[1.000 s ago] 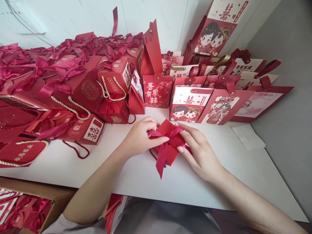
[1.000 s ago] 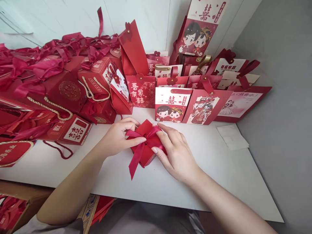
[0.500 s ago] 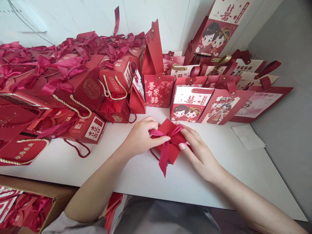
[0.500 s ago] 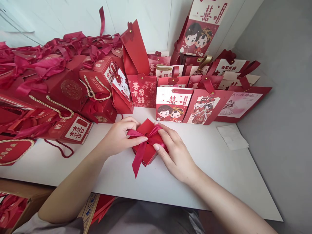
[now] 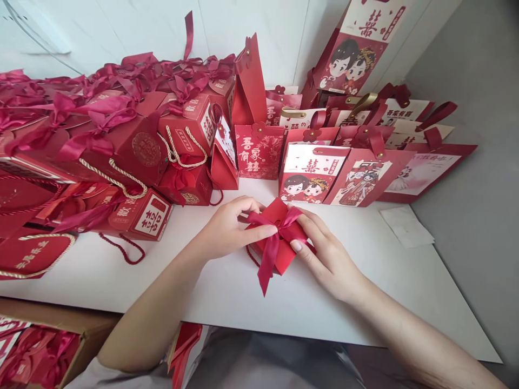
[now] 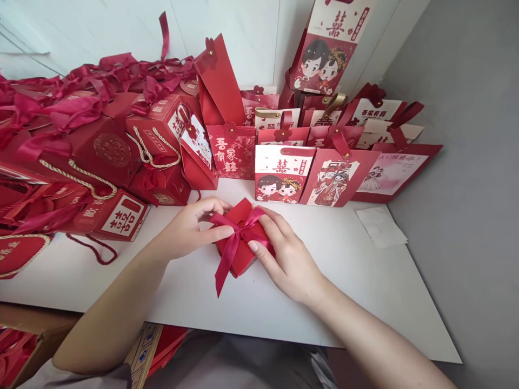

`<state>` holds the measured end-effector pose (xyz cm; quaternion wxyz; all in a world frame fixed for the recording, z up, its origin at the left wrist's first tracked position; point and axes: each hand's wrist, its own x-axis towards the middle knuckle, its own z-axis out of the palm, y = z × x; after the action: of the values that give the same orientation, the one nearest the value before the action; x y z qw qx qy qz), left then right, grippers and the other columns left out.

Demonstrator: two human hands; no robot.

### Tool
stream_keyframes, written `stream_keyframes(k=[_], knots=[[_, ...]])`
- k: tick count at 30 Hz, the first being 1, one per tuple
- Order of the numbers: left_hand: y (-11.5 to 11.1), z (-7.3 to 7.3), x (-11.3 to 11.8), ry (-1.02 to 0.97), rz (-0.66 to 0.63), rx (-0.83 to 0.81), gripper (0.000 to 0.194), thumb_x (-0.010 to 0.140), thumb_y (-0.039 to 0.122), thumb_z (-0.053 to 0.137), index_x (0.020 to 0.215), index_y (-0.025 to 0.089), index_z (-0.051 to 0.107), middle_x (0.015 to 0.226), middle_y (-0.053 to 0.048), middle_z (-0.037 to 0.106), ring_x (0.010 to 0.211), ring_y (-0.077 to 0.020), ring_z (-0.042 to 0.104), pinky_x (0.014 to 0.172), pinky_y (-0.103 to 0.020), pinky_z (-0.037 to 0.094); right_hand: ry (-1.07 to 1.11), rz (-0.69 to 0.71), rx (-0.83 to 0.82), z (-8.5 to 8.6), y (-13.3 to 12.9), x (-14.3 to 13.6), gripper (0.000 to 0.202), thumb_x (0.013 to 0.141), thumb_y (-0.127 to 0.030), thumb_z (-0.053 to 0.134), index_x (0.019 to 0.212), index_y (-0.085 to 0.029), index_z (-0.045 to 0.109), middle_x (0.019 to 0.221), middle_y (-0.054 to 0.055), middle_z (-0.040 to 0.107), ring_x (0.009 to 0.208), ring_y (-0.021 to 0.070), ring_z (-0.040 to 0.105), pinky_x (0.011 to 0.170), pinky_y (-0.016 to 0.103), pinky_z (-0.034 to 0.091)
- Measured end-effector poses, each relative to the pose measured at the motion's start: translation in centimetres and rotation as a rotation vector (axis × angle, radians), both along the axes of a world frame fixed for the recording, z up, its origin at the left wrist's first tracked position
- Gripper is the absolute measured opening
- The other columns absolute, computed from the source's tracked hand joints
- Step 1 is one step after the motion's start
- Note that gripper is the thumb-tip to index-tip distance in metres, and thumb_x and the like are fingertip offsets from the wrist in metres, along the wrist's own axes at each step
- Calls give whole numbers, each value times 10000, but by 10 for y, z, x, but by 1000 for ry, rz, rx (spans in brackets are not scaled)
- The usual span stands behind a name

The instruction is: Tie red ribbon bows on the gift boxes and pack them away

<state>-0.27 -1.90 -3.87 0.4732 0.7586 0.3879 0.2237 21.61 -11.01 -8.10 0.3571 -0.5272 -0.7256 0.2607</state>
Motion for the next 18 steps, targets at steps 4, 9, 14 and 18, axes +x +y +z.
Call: stream_keyframes(k=[4, 9, 14, 18], knots=[[-4, -2, 4, -23, 112, -32, 409, 856, 493, 721, 1132, 245, 551, 1224, -61, 649, 1124, -232, 642, 916, -369, 523, -63, 21, 51, -1, 0, 0, 466, 1046, -409, 477, 1485, -268, 407, 1553, 121, 448, 1429, 288, 475, 1174, 463, 457], [-12, -9, 13, -3, 109, 96, 476, 865, 408, 733, 1273, 257, 539, 1339, -58, 605, 1237, -232, 602, 1048, -374, 494, -148, 36, 129, -2, -4, 2, 479, 1041, -381, 497, 1491, -231, 436, 1581, 160, 406, 1416, 314, 484, 1154, 504, 475], [-11, -14, 13, -54, 101, 116, 455, 883, 337, 721, 1295, 274, 538, 1346, -32, 590, 1281, -209, 569, 1075, -323, 481, -153, 23, 233, 1, -4, 6, 307, 1019, -311, 555, 1298, -206, 623, 1562, 166, 430, 1397, 314, 495, 1130, 490, 488], [-8, -14, 13, -61, 38, 28, 400, 912, 339, 687, 1282, 273, 549, 1308, -22, 611, 1231, -201, 599, 1050, -313, 492, -134, 19, 298, 3, -2, 9, 223, 998, -263, 591, 1190, -205, 686, 1521, 162, 482, 1337, 310, 538, 1089, 488, 505]])
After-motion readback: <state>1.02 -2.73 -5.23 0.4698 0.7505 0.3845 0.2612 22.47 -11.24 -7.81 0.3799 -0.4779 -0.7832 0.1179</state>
